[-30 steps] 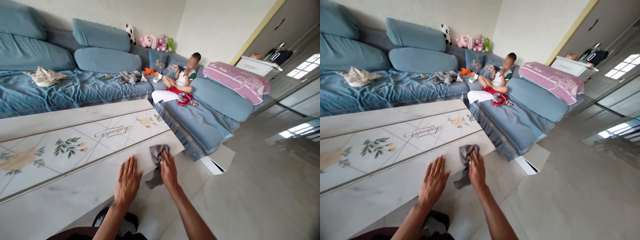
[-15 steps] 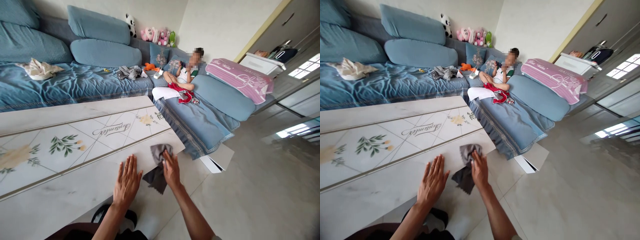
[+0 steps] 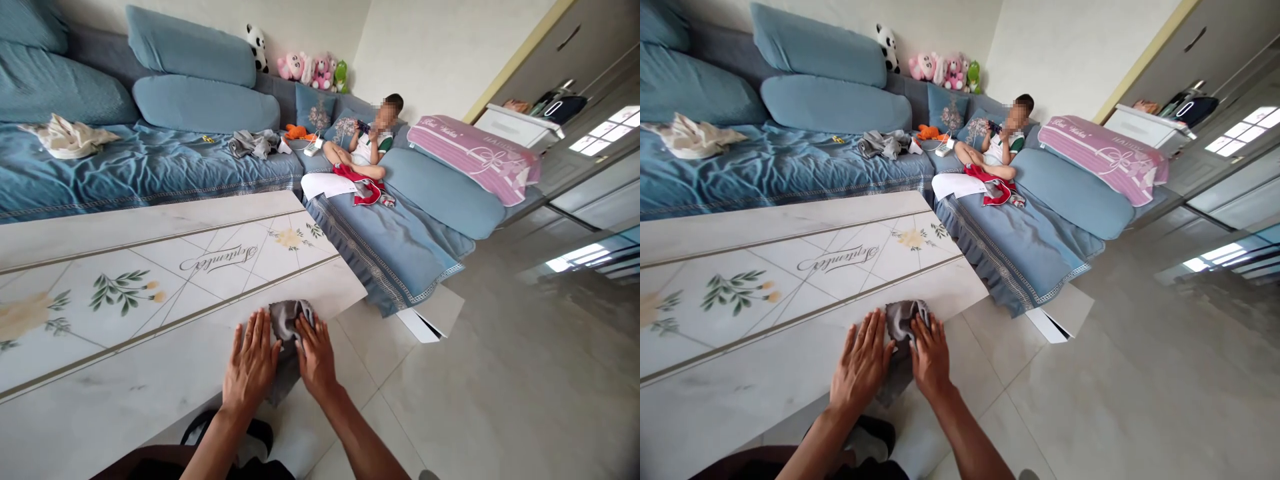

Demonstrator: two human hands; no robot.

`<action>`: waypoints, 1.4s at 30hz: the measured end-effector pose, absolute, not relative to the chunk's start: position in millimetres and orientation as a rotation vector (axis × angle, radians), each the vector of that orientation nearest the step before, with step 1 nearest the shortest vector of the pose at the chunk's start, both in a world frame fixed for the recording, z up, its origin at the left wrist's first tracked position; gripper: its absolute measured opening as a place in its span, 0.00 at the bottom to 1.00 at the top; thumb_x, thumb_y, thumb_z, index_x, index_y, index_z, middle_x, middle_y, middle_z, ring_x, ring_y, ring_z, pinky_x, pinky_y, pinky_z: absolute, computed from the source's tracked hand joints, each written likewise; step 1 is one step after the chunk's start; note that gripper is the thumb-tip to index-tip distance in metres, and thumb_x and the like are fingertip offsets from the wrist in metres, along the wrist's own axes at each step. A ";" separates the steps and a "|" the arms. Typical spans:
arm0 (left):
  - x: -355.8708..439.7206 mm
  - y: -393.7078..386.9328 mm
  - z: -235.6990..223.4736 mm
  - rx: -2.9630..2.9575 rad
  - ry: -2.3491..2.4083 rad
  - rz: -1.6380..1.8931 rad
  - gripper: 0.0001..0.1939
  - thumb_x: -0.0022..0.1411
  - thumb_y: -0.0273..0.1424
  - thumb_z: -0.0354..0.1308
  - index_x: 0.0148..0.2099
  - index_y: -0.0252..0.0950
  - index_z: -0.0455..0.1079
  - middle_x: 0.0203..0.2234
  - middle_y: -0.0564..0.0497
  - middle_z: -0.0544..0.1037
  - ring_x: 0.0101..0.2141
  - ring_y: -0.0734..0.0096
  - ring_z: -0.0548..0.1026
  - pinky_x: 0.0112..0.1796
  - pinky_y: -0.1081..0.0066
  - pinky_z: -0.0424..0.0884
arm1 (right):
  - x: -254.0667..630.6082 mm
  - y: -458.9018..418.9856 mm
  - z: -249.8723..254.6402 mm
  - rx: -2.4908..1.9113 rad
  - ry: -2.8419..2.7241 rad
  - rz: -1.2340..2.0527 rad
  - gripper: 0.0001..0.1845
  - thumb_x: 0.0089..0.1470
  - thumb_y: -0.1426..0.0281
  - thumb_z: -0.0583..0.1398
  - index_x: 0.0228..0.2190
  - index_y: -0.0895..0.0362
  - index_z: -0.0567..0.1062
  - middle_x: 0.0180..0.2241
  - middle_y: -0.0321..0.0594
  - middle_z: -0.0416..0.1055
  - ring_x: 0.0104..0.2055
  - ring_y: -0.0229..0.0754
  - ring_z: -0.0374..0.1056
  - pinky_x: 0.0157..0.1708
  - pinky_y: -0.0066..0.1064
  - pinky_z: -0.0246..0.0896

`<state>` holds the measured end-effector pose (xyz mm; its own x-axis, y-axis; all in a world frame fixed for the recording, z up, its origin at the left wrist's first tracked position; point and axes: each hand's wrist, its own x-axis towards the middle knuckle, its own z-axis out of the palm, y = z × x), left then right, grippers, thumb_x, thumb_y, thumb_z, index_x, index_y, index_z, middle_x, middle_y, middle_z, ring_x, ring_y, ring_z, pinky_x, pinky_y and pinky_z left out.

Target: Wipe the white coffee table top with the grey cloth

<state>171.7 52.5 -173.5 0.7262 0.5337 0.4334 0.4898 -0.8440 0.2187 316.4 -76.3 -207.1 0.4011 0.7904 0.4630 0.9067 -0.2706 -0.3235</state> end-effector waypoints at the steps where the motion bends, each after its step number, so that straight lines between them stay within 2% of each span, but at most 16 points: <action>1: 171.6 52.7 -173.4 2.833 0.842 0.760 0.39 0.81 0.37 0.46 0.82 0.33 0.33 0.77 0.37 0.52 0.75 0.48 0.56 0.75 0.46 0.47 | 334.3 -80.9 -205.0 -2.137 -1.442 -0.307 0.29 0.73 0.69 0.53 0.72 0.49 0.65 0.70 0.44 0.68 0.77 0.54 0.55 0.74 0.58 0.53; 4: 171.1 52.9 -173.4 2.824 0.843 0.781 0.39 0.81 0.37 0.47 0.82 0.34 0.33 0.77 0.37 0.53 0.75 0.49 0.58 0.75 0.46 0.48 | 417.1 -92.3 -196.9 -2.227 -1.296 -0.412 0.27 0.76 0.67 0.50 0.70 0.52 0.69 0.68 0.48 0.70 0.73 0.55 0.61 0.74 0.63 0.48; 8: 171.0 52.6 -174.3 2.838 0.850 0.773 0.40 0.81 0.37 0.48 0.82 0.33 0.32 0.77 0.36 0.53 0.75 0.49 0.57 0.75 0.46 0.48 | 472.9 -81.5 -187.5 -2.327 -1.055 -0.439 0.30 0.77 0.60 0.45 0.68 0.60 0.71 0.68 0.56 0.70 0.74 0.59 0.60 0.74 0.63 0.46; 10: 171.1 52.4 -174.8 2.839 0.853 0.777 0.40 0.81 0.37 0.48 0.82 0.32 0.32 0.77 0.36 0.53 0.75 0.49 0.56 0.75 0.46 0.48 | 443.4 -69.9 -189.2 -2.322 -1.041 -0.446 0.31 0.77 0.61 0.45 0.70 0.62 0.67 0.68 0.58 0.69 0.74 0.59 0.59 0.74 0.59 0.49; 13: 171.1 52.6 -174.6 2.818 0.839 0.794 0.39 0.81 0.37 0.47 0.82 0.33 0.33 0.77 0.36 0.53 0.75 0.49 0.56 0.75 0.46 0.48 | 362.4 -59.0 -200.1 -2.253 -1.215 -0.381 0.30 0.76 0.64 0.50 0.74 0.54 0.61 0.71 0.49 0.67 0.77 0.55 0.54 0.73 0.54 0.56; 15: 170.7 53.2 -173.9 2.811 0.823 0.796 0.39 0.81 0.37 0.47 0.82 0.33 0.33 0.77 0.36 0.53 0.75 0.49 0.56 0.75 0.46 0.48 | 326.8 -59.9 -206.2 -2.184 -1.391 -0.277 0.32 0.74 0.66 0.52 0.75 0.49 0.58 0.72 0.43 0.64 0.79 0.53 0.49 0.74 0.54 0.55; 17: 170.2 53.8 -173.1 2.811 0.814 0.799 0.38 0.81 0.36 0.47 0.82 0.34 0.33 0.77 0.37 0.53 0.75 0.49 0.56 0.75 0.46 0.48 | 330.0 -67.4 -207.6 -2.150 -1.485 -0.230 0.32 0.74 0.67 0.51 0.75 0.47 0.58 0.73 0.43 0.63 0.78 0.52 0.52 0.75 0.57 0.50; 21: 169.5 53.4 -172.7 2.794 0.817 0.806 0.39 0.81 0.36 0.48 0.82 0.35 0.33 0.77 0.37 0.53 0.75 0.49 0.57 0.75 0.46 0.48 | 427.2 -84.4 -199.0 -2.254 -1.253 -0.363 0.29 0.77 0.63 0.47 0.73 0.53 0.63 0.69 0.51 0.68 0.72 0.52 0.64 0.74 0.60 0.50; 24: 170.4 52.6 -173.3 2.771 0.826 0.812 0.39 0.81 0.36 0.48 0.82 0.35 0.33 0.77 0.37 0.53 0.75 0.49 0.57 0.76 0.47 0.47 | 484.9 -78.9 -189.5 -2.327 -1.026 -0.395 0.33 0.77 0.58 0.43 0.70 0.60 0.68 0.68 0.59 0.68 0.72 0.58 0.63 0.73 0.64 0.51; 27: 171.6 52.5 -174.0 2.781 0.823 0.813 0.39 0.81 0.36 0.47 0.82 0.34 0.32 0.77 0.36 0.53 0.75 0.49 0.56 0.76 0.46 0.47 | 459.6 -62.6 -187.5 -2.314 -0.968 -0.423 0.34 0.77 0.60 0.42 0.70 0.67 0.66 0.69 0.65 0.66 0.73 0.62 0.60 0.72 0.65 0.51; 31: 170.3 53.0 -175.1 2.786 0.812 0.826 0.38 0.81 0.36 0.45 0.83 0.33 0.32 0.77 0.35 0.53 0.75 0.48 0.55 0.75 0.44 0.47 | 336.0 -49.5 -197.6 -2.223 -1.225 -0.362 0.31 0.75 0.64 0.50 0.75 0.53 0.59 0.71 0.47 0.67 0.75 0.53 0.57 0.72 0.52 0.59; 33: 168.6 53.4 -174.8 2.789 0.775 0.822 0.38 0.80 0.34 0.44 0.83 0.33 0.31 0.77 0.36 0.53 0.76 0.49 0.54 0.75 0.44 0.48 | 288.9 -49.6 -199.8 -2.164 -1.402 -0.244 0.35 0.74 0.67 0.52 0.77 0.51 0.54 0.74 0.44 0.61 0.78 0.53 0.52 0.74 0.54 0.56; 35: 167.7 53.5 -173.7 2.795 0.755 0.804 0.38 0.80 0.32 0.44 0.83 0.33 0.30 0.77 0.36 0.52 0.76 0.49 0.54 0.75 0.44 0.48 | 279.9 -54.2 -197.3 -2.117 -1.544 -0.140 0.37 0.73 0.68 0.52 0.78 0.50 0.49 0.76 0.43 0.58 0.78 0.53 0.51 0.76 0.56 0.53; 38: 168.4 53.4 -172.2 2.791 0.786 0.781 0.38 0.80 0.32 0.44 0.83 0.34 0.31 0.77 0.36 0.51 0.76 0.49 0.54 0.75 0.43 0.48 | 340.6 -65.9 -190.1 -2.153 -1.511 -0.215 0.36 0.75 0.67 0.50 0.78 0.49 0.49 0.73 0.43 0.63 0.74 0.51 0.61 0.75 0.55 0.54; 40: 169.5 53.1 -172.0 2.787 0.803 0.785 0.38 0.80 0.32 0.44 0.83 0.34 0.32 0.77 0.37 0.51 0.76 0.49 0.55 0.75 0.44 0.47 | 404.8 -71.2 -185.4 -2.253 -1.332 -0.324 0.32 0.76 0.65 0.48 0.76 0.52 0.55 0.70 0.48 0.68 0.71 0.52 0.65 0.74 0.57 0.54; 42: 170.4 52.6 -172.2 2.783 0.807 0.795 0.38 0.79 0.32 0.45 0.83 0.34 0.33 0.77 0.37 0.52 0.76 0.49 0.55 0.76 0.45 0.47 | 455.4 -69.8 -181.3 -2.346 -1.160 -0.373 0.31 0.77 0.62 0.45 0.74 0.58 0.62 0.68 0.54 0.70 0.70 0.56 0.66 0.73 0.61 0.52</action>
<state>170.4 52.6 -172.2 0.7173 0.5310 0.4512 0.4589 -0.8472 0.2675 455.4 -69.8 -181.3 0.6012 0.6640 0.4447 0.7987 -0.5171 -0.3077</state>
